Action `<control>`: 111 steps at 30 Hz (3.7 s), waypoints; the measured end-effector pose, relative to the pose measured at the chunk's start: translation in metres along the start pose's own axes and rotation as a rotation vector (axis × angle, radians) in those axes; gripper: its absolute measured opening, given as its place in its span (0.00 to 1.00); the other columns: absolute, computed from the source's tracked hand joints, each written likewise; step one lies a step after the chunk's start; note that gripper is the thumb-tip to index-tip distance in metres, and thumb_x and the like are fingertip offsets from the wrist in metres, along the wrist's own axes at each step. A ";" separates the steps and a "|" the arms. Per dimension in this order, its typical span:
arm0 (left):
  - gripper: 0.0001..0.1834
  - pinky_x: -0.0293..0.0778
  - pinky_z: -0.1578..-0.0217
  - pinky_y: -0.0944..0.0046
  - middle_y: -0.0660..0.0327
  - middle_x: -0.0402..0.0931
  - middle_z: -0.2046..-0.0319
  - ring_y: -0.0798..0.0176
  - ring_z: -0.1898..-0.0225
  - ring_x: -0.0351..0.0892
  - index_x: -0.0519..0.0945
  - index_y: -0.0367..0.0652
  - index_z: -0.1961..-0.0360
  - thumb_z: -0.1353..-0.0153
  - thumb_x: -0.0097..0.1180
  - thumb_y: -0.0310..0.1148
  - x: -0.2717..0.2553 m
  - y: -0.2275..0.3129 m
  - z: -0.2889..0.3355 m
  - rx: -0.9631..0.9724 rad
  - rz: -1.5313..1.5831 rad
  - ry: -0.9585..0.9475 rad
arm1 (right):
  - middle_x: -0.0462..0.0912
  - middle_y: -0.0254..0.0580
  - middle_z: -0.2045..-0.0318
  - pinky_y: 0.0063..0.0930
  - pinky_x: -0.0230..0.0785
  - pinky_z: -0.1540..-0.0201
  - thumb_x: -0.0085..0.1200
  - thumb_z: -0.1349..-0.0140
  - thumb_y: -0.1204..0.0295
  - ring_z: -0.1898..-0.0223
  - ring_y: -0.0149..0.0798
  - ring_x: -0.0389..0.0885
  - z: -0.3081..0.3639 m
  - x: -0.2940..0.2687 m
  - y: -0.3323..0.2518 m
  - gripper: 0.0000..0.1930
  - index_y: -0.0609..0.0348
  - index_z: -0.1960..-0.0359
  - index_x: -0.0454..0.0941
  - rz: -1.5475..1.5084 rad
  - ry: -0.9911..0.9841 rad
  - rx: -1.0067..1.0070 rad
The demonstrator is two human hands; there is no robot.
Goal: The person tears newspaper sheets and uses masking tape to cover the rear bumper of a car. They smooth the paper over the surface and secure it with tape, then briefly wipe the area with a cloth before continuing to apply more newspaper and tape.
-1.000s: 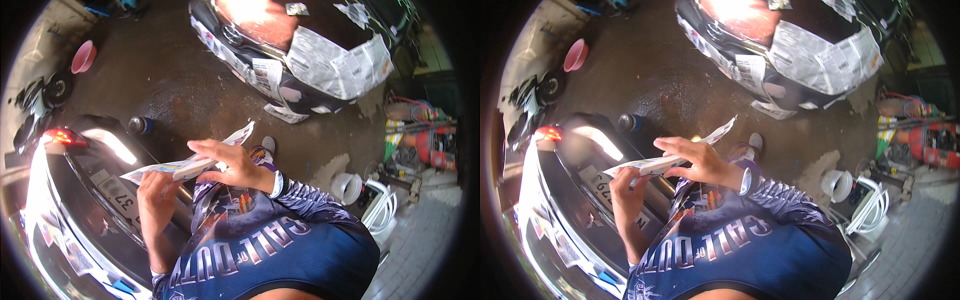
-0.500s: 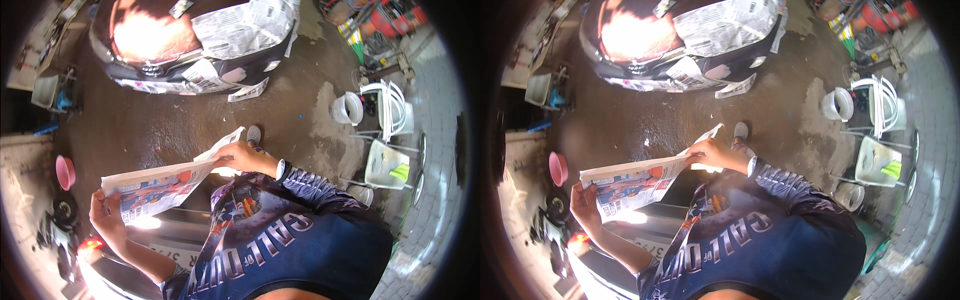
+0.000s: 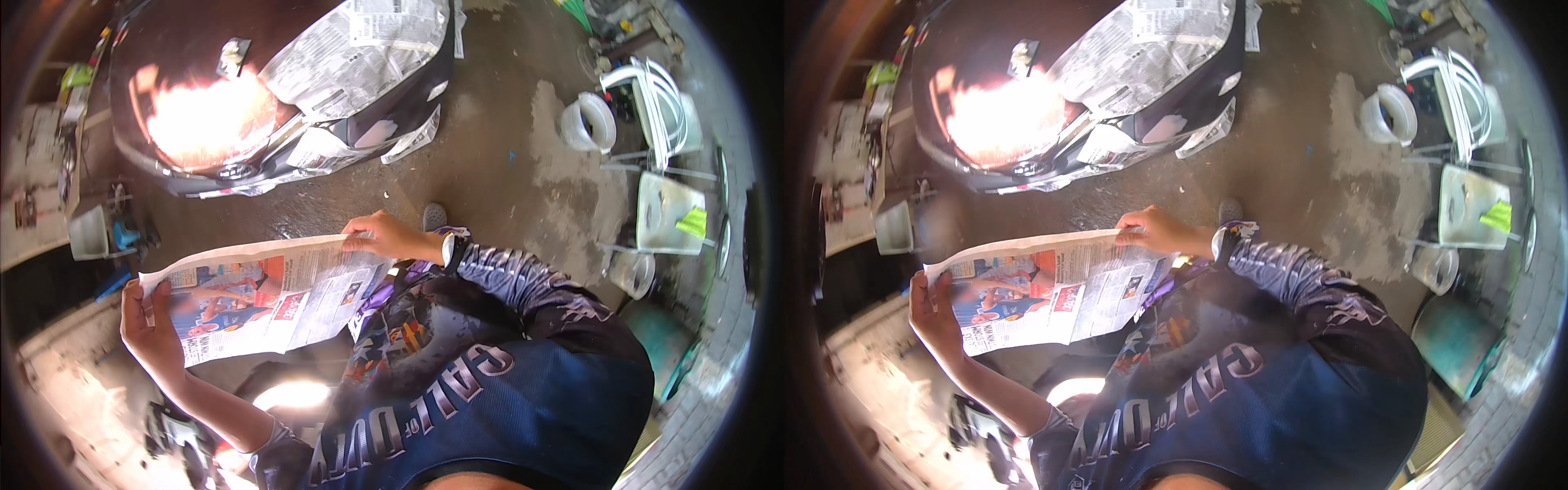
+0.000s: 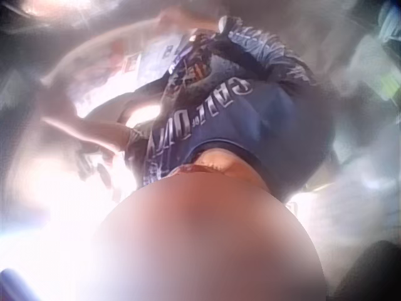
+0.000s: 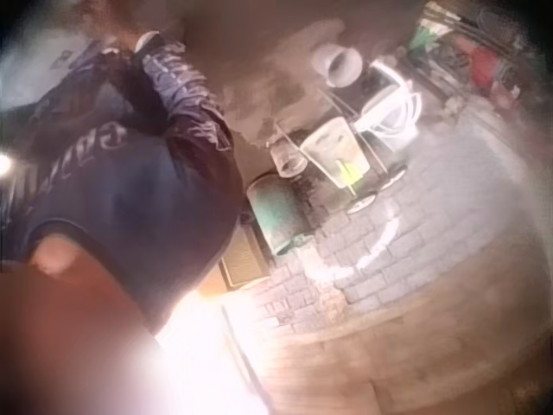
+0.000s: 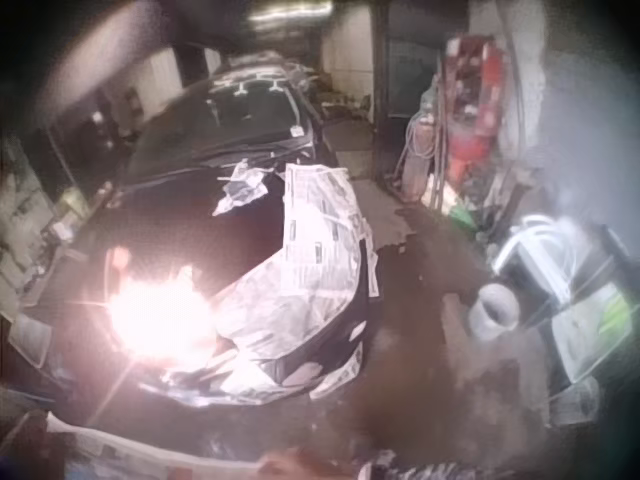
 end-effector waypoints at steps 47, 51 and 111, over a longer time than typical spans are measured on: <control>0.16 0.62 0.37 0.49 0.57 0.84 0.56 0.56 0.50 0.82 0.83 0.43 0.47 0.35 0.68 0.34 0.528 0.030 -0.227 2.001 -0.800 -1.181 | 0.91 0.40 0.62 0.28 0.76 0.52 0.67 0.30 0.61 0.59 0.33 0.88 -0.228 0.083 0.295 0.15 0.62 0.55 0.89 -0.794 1.600 0.124; 0.08 0.65 0.44 0.51 0.57 0.85 0.66 0.52 0.58 0.82 0.83 0.41 0.59 0.35 0.68 0.32 0.539 0.037 -0.239 1.881 -0.748 -1.199 | 0.91 0.41 0.62 0.29 0.76 0.52 0.67 0.31 0.57 0.59 0.34 0.88 -0.219 0.088 0.317 0.17 0.60 0.56 0.89 -0.794 1.582 0.268; 0.12 0.73 0.54 0.49 0.56 0.87 0.70 0.50 0.67 0.87 0.81 0.44 0.68 0.36 0.70 0.38 0.571 0.036 -0.237 1.885 -0.901 -0.911 | 0.91 0.44 0.53 0.37 0.78 0.46 0.73 0.43 0.50 0.51 0.47 0.89 -0.236 0.083 0.370 0.25 0.57 0.54 0.88 -0.583 1.672 0.435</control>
Point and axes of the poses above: each hand's wrist, its own z-axis away from the middle knuckle, its own x-axis out of the palm, y = z × x, the point moved 2 cm from there along -z, towards the middle knuckle
